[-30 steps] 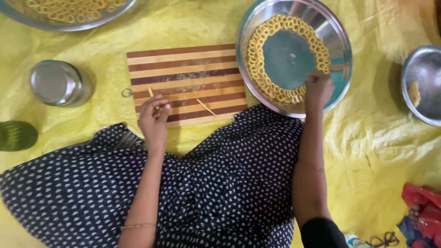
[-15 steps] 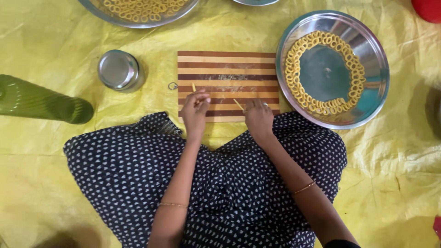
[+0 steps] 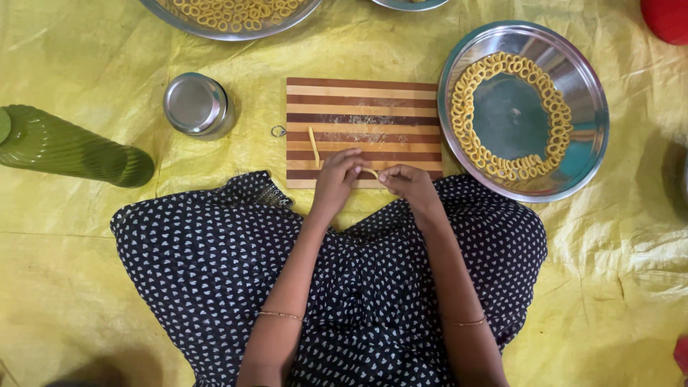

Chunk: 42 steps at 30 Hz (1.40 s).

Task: The person rolls small pieces of dough into thin strips on a wooden board, then shapes them into rings and places them into a metal tray. The process is repeated continuously throughout the clip.

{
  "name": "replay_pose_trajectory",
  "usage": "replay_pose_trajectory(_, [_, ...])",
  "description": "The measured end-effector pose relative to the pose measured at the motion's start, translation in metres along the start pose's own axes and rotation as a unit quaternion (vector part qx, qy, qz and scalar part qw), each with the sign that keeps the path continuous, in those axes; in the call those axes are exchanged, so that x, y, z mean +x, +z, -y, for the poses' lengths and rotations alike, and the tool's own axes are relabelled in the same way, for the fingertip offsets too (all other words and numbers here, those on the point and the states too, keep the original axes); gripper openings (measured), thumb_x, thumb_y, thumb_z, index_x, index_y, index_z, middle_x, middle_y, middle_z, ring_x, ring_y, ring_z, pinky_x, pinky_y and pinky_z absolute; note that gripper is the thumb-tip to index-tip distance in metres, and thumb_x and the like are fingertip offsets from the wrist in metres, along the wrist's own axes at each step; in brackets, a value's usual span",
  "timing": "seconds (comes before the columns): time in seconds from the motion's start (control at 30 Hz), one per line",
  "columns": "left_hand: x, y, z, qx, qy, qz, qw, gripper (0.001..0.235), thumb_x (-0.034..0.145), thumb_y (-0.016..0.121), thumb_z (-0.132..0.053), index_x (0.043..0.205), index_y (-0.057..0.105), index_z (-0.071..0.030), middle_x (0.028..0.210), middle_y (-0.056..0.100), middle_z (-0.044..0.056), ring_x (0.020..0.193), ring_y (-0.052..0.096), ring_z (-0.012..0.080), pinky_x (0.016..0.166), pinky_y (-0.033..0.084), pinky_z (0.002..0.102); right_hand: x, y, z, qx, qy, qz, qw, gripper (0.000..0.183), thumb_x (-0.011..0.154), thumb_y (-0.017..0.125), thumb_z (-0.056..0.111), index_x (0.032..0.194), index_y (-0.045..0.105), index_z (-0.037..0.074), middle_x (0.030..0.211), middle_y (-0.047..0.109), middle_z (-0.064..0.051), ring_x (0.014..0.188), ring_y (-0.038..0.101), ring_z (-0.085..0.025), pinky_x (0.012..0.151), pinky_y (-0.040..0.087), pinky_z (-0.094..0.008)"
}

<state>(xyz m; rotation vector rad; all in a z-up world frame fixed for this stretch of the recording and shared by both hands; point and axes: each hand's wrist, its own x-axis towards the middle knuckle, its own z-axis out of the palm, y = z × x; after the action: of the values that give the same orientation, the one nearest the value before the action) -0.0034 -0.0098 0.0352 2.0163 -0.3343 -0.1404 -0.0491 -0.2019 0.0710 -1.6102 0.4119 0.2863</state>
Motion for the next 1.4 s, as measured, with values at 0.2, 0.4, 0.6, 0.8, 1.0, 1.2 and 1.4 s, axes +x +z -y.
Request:
replay_pose_trajectory(0.2, [0.0, -0.002, 0.0, -0.138, -0.045, 0.066, 0.987, 0.012, 0.094, 0.066, -0.012, 0.102, 0.074, -0.008, 0.142, 0.061, 0.006, 0.131, 0.06, 0.0233, 0.105, 0.055, 0.036, -0.007, -0.006, 0.013, 0.117, 0.042, 0.022, 0.992, 0.009, 0.095, 0.071, 0.014, 0.096, 0.073, 0.005, 0.091, 0.071, 0.001, 0.084, 0.062, -0.008, 0.08, 0.05, -0.023])
replay_pose_trajectory(0.4, [0.0, 0.003, 0.012, -0.229, -0.078, 0.081, 0.967, 0.012, 0.087, 0.073, -0.007, 0.099, 0.074, -0.004, 0.144, 0.059, 0.007, 0.129, 0.061, 0.0236, 0.105, 0.054, 0.033, -0.01, -0.006, 0.022, 0.171, 0.056, 0.029, 0.983, 0.009, 0.094, 0.07, 0.015, 0.096, 0.071, 0.006, 0.095, 0.074, -0.003, 0.088, 0.067, -0.011, 0.081, 0.053, -0.026])
replay_pose_trajectory(0.6, [0.005, 0.012, 0.03, -0.305, -0.161, 0.076, 0.936, 0.009, 0.089, 0.074, -0.01, 0.098, 0.073, -0.007, 0.143, 0.063, 0.005, 0.124, 0.065, 0.0238, 0.108, 0.054, 0.034, -0.011, 0.003, 0.022, 0.07, 0.015, 0.011, 0.997, 0.016, 0.094, 0.069, 0.011, 0.108, 0.07, 0.005, 0.097, 0.073, -0.006, 0.09, 0.069, -0.014, 0.08, 0.055, -0.028])
replay_pose_trajectory(0.8, [0.002, 0.012, 0.033, -0.366, -0.16, 0.05, 0.915, 0.006, 0.088, 0.073, -0.008, 0.094, 0.075, -0.009, 0.142, 0.063, 0.009, 0.132, 0.058, 0.0245, 0.115, 0.043, 0.043, -0.009, 0.016, 0.011, -0.053, -0.067, -0.05, 0.995, 0.026, 0.094, 0.067, 0.012, 0.115, 0.071, -0.001, 0.099, 0.077, -0.008, 0.087, 0.071, -0.013, 0.075, 0.056, -0.026])
replay_pose_trajectory(1.0, [0.001, 0.009, 0.025, -0.356, -0.172, 0.055, 0.917, 0.007, 0.088, 0.073, -0.011, 0.095, 0.075, -0.01, 0.142, 0.064, 0.007, 0.131, 0.059, 0.0236, 0.114, 0.044, 0.043, -0.004, 0.018, 0.01, -0.019, -0.043, -0.029, 0.998, 0.025, 0.093, 0.07, 0.014, 0.113, 0.07, -0.002, 0.097, 0.075, -0.009, 0.086, 0.069, -0.014, 0.075, 0.054, -0.027])
replay_pose_trajectory(1.2, [0.001, 0.004, 0.018, -0.412, -0.217, 0.072, 0.882, 0.008, 0.088, 0.073, -0.013, 0.096, 0.075, -0.013, 0.139, 0.067, 0.003, 0.121, 0.064, 0.0213, 0.113, 0.047, 0.04, -0.006, 0.023, 0.015, 0.024, -0.008, -0.022, 0.999, 0.02, 0.093, 0.067, 0.011, 0.109, 0.068, -0.001, 0.096, 0.074, -0.009, 0.087, 0.07, -0.015, 0.077, 0.054, -0.028])
replay_pose_trajectory(1.4, [0.0, 0.004, 0.018, -0.498, -0.206, 0.074, 0.839, 0.017, 0.085, 0.075, -0.011, 0.102, 0.076, -0.012, 0.136, 0.067, 0.005, 0.123, 0.063, 0.0185, 0.114, 0.045, 0.039, -0.007, 0.028, 0.017, 0.095, 0.055, -0.027, 0.994, 0.022, 0.097, 0.062, 0.014, 0.114, 0.064, 0.001, 0.098, 0.073, -0.007, 0.087, 0.07, -0.014, 0.08, 0.053, -0.028])
